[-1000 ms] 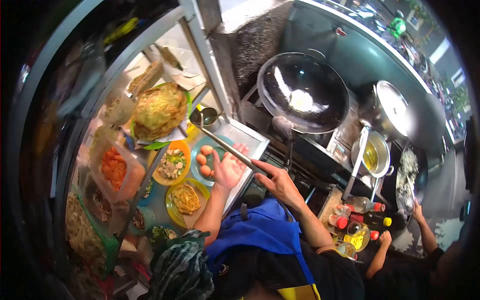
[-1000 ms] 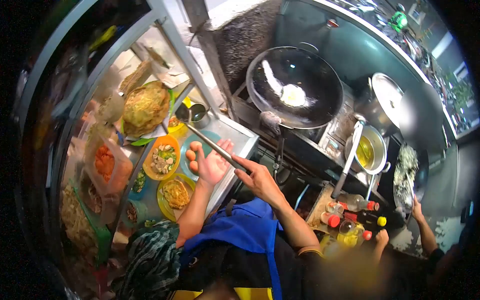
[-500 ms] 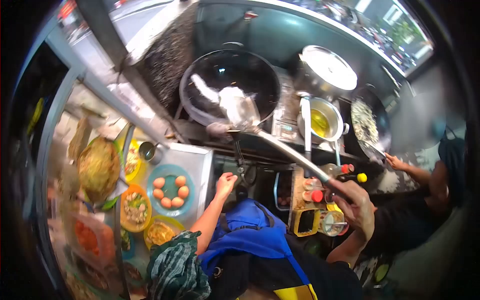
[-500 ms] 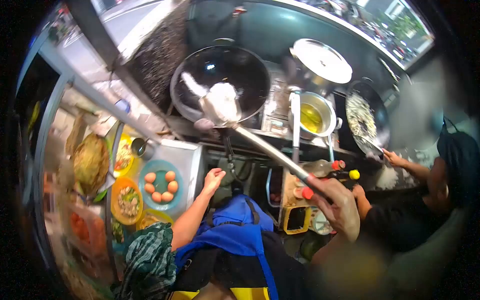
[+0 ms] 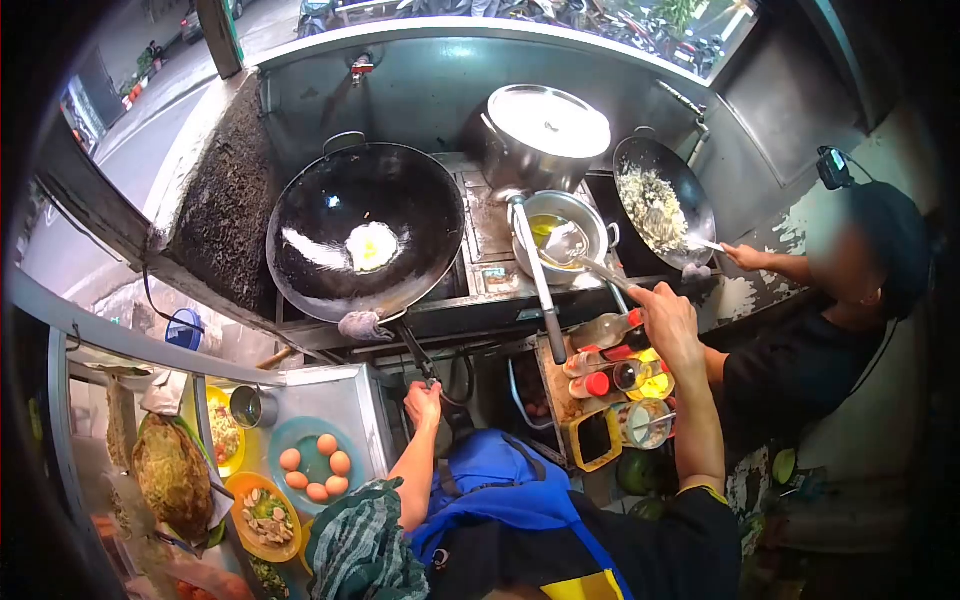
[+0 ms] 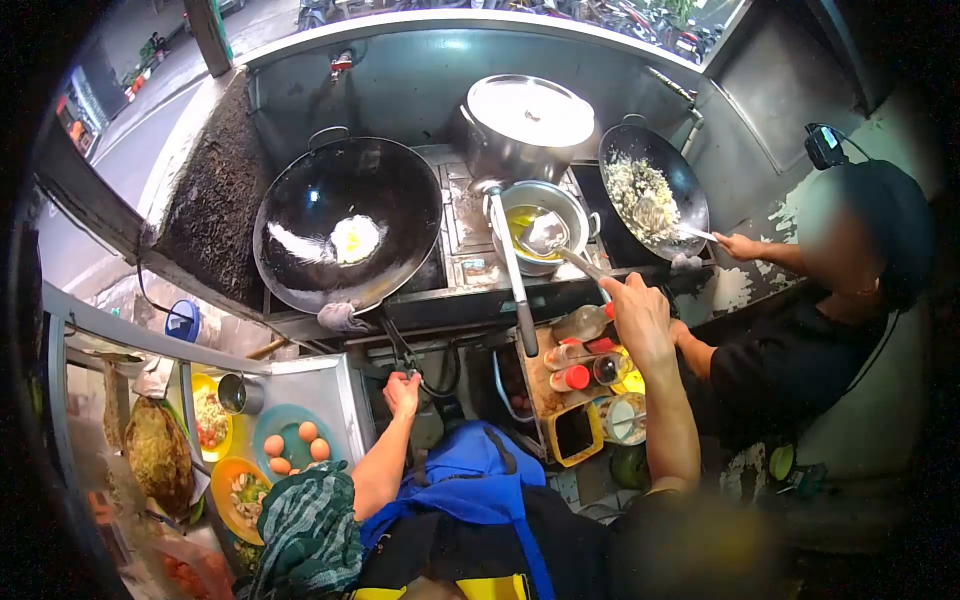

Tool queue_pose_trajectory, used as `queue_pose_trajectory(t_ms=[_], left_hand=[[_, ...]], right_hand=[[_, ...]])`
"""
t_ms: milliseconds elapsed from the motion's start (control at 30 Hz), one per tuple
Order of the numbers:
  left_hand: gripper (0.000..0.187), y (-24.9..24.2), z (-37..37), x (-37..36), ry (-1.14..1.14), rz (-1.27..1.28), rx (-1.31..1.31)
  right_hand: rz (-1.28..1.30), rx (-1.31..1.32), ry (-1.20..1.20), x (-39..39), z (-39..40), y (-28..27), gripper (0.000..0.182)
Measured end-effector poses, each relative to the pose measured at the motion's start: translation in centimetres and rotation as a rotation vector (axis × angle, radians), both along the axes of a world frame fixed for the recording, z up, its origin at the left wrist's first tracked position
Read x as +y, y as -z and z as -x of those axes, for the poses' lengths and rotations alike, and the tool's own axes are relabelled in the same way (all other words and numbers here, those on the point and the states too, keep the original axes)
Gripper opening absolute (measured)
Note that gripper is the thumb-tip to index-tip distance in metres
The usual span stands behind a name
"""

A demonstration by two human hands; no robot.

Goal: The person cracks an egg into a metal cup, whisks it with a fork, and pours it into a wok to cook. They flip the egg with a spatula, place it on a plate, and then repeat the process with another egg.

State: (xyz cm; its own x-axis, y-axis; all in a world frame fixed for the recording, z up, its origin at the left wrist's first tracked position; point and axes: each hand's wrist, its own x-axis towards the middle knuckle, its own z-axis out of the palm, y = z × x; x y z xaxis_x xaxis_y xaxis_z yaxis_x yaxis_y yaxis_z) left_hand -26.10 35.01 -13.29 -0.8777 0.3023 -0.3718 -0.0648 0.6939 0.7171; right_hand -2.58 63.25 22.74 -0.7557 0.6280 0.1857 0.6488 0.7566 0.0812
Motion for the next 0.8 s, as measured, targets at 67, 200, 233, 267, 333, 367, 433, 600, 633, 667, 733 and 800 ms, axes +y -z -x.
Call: queue_pose_trajectory(t_ms=[67,200,233,267,333,367,433,600,633,667,733,800], left_hand=[[0.034,-0.7,0.1,-0.2,0.149,-0.02,0.07],[0.031,-0.9,0.7,-0.7,0.302,0.022,0.192],[0.031,-0.9,0.8,-0.8,0.341,0.024,0.217],[0.032,-0.9,0.9,-0.8,0.374,0.026,0.244],[0.038,-1.6,0.9,-0.9,0.35,0.029,0.169],[0.041,-2.0,0.6,-1.1,0.337,0.008,0.178],[0.05,-2.6,0.1,-1.6,0.309,-0.033,0.177],[0.048,-2.5,-1.6,-5.1,0.285,-0.207,0.17],[0.047,-3.6,-1.9,-6.1,0.316,-0.266,0.031],[0.047,-4.7,-2.3,-7.3,0.306,-0.262,0.037],[0.049,-7.4,-3.3,-9.7,0.325,-0.303,-0.193],[0.053,-8.8,-4.3,-12.1,0.319,-0.301,-0.239]], right_hand=[[0.023,-0.044,0.016,0.3,0.7,-0.2,0.03],[0.115,0.026,0.015,1.1,0.6,0.3,0.032],[0.159,0.066,0.017,1.4,0.3,0.3,0.033],[0.189,0.131,-0.006,1.7,-0.3,0.4,0.035],[0.266,0.144,-0.001,2.5,-1.4,0.7,0.035],[0.334,0.194,0.046,2.3,-1.8,0.6,0.035],[0.45,0.2,0.21,1.1,-1.8,-1.2,0.035],[0.254,0.285,0.1,-0.7,-3.4,-3.5,0.04],[0.262,0.285,0.103,-1.4,-3.0,-4.6,0.042],[0.251,0.233,0.104,-1.8,-2.4,-5.8,0.044],[0.158,0.244,0.0,-2.7,-1.2,-6.7,0.045],[0.177,0.276,-0.06,-3.4,0.8,-6.9,0.043]])
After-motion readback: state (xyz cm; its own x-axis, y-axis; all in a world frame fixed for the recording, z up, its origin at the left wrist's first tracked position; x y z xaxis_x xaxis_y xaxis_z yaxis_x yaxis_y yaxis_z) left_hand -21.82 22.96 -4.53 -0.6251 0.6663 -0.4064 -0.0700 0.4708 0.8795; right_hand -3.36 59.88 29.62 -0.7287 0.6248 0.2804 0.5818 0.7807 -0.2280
